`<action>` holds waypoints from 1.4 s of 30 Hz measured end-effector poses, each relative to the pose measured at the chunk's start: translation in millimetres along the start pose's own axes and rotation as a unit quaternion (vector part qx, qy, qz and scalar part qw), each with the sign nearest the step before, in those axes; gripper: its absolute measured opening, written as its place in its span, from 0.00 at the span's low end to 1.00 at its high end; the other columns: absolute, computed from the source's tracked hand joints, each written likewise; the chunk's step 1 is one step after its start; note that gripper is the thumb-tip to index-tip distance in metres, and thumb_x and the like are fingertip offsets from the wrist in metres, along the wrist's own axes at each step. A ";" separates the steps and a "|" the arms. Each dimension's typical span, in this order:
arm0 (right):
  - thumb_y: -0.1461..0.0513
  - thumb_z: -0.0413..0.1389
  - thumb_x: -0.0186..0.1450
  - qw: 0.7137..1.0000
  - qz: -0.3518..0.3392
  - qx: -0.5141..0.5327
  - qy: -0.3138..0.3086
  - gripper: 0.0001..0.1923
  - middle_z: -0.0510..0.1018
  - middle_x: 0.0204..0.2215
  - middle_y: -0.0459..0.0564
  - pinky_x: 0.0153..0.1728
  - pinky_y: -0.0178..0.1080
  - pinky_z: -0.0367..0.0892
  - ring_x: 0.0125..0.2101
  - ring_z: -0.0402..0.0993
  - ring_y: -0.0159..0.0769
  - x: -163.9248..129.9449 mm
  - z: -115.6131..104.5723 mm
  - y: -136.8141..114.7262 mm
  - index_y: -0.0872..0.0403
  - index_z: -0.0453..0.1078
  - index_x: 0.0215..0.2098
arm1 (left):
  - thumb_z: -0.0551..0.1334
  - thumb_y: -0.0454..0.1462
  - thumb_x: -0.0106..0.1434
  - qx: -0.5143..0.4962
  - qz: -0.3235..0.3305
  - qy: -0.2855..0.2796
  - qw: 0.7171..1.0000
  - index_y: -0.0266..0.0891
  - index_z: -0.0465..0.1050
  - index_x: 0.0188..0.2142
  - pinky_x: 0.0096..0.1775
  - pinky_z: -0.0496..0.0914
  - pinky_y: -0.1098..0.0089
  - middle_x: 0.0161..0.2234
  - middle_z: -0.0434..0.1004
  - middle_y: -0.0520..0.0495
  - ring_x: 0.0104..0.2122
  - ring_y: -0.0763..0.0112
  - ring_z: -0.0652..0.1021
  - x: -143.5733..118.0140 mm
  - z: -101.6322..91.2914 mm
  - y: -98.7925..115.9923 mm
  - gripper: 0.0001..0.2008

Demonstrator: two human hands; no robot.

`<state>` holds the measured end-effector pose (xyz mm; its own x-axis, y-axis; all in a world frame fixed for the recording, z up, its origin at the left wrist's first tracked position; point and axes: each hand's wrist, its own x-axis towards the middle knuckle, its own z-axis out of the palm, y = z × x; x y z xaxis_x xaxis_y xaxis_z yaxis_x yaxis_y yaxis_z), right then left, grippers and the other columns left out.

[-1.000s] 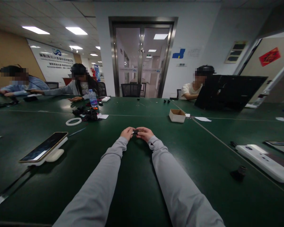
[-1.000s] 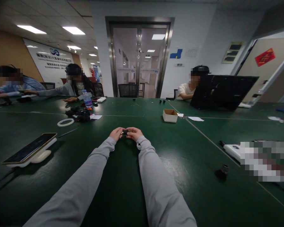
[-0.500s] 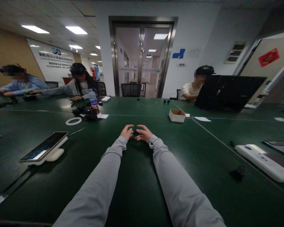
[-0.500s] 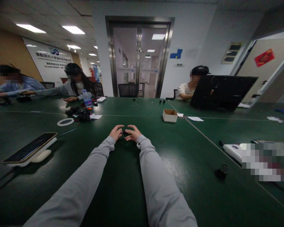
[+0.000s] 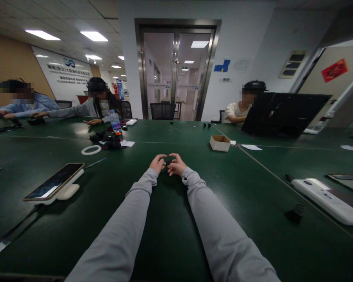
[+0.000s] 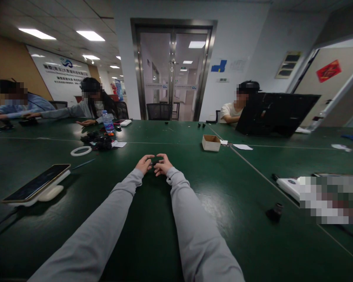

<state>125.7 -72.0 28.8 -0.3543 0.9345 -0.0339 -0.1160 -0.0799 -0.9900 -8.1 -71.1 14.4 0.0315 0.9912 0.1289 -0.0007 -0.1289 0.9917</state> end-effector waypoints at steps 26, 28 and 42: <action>0.65 0.54 0.56 0.999 0.025 0.035 0.004 0.07 0.68 0.14 0.39 0.12 0.31 0.65 0.11 0.65 0.27 3.8 -5.6 5.7 0.54 0.60 0.33 | 0.51 0.38 0.57 0.067 0.002 -0.013 0.998 0.34 0.67 0.41 0.16 0.54 0.78 0.14 0.60 0.57 0.11 0.81 0.60 -7.0 2.0 7.9 0.14; 0.66 0.54 0.56 0.999 0.024 0.042 0.006 0.07 0.69 0.15 0.39 0.13 0.31 0.66 0.11 0.65 0.27 4.2 -6.6 6.8 0.54 0.60 0.33 | 0.55 0.37 0.54 0.066 0.021 -0.013 0.997 0.35 0.67 0.41 0.17 0.56 0.78 0.16 0.62 0.57 0.13 0.82 0.62 -7.2 1.7 7.4 0.15; 0.67 0.55 0.53 0.998 0.011 0.057 -0.004 0.08 0.69 0.15 0.39 0.14 0.32 0.67 0.13 0.65 0.26 4.8 -8.1 9.7 0.54 0.63 0.32 | 0.54 0.34 0.52 0.096 0.033 -0.007 0.995 0.37 0.68 0.39 0.18 0.58 0.78 0.16 0.63 0.56 0.14 0.80 0.63 -2.5 -1.5 -3.0 0.14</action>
<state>130.4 -65.5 17.9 -0.3653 0.9293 -0.0547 -0.2133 -0.1408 -0.9668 -9.7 -73.2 11.1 0.0525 0.9801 0.1917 0.1877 -0.1982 0.9620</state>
